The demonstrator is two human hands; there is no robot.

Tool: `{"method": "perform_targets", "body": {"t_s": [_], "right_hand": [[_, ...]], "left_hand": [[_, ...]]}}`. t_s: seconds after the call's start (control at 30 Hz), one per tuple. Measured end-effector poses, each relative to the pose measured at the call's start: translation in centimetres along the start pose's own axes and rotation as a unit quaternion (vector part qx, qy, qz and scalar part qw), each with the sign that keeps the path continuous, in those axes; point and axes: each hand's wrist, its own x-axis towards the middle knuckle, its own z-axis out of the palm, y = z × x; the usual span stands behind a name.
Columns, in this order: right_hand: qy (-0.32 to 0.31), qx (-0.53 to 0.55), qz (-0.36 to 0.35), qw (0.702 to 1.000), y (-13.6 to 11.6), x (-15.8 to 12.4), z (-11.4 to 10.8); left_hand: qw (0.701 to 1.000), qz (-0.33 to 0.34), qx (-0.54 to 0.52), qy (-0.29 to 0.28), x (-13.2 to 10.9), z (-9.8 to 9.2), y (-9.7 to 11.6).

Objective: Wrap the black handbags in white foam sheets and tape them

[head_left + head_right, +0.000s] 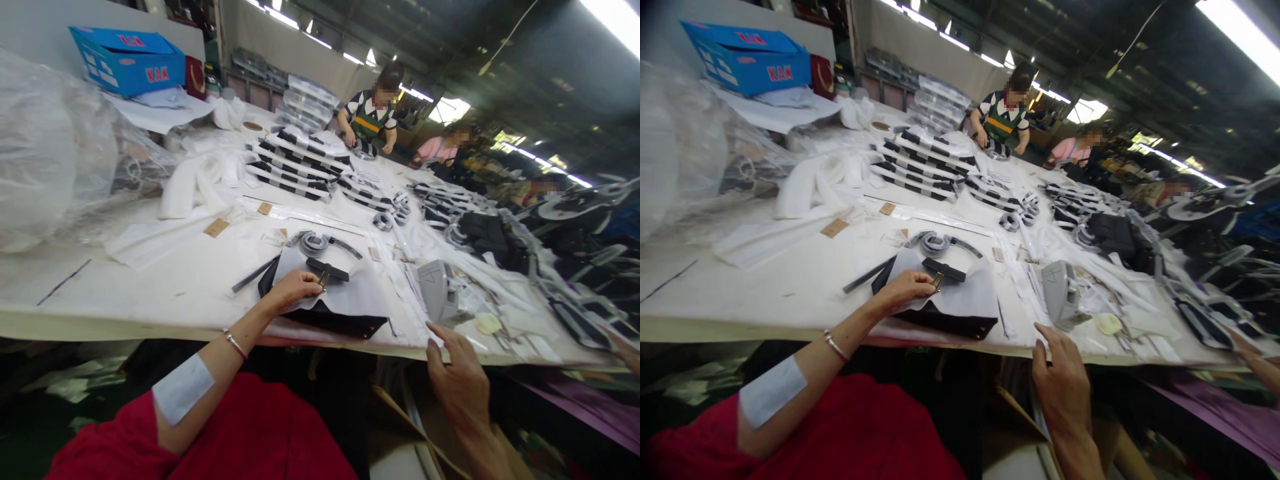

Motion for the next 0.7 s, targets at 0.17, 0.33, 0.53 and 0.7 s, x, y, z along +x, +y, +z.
{"method": "perform_targets", "body": {"t_s": [0.17,0.33,0.53,0.7], "right_hand": [[0.003,0.128,-0.175,0.976,-7.6,6.8,2.6],[-0.117,0.110,-0.283,0.946,-12.3,9.8,9.0],[-0.154,0.113,-0.305,0.933,-12.5,9.7,11.5],[-0.162,0.178,-0.281,0.929,-11.1,9.6,11.3]], "left_hand": [[1.000,-0.003,-0.006,-0.010,-0.2,0.0,0.3],[1.000,0.011,-0.004,-0.029,-0.3,-0.2,0.4],[0.998,0.041,0.016,-0.036,-0.1,-0.3,-0.1],[0.994,0.070,0.069,-0.039,-0.2,-0.3,-0.5]]}}
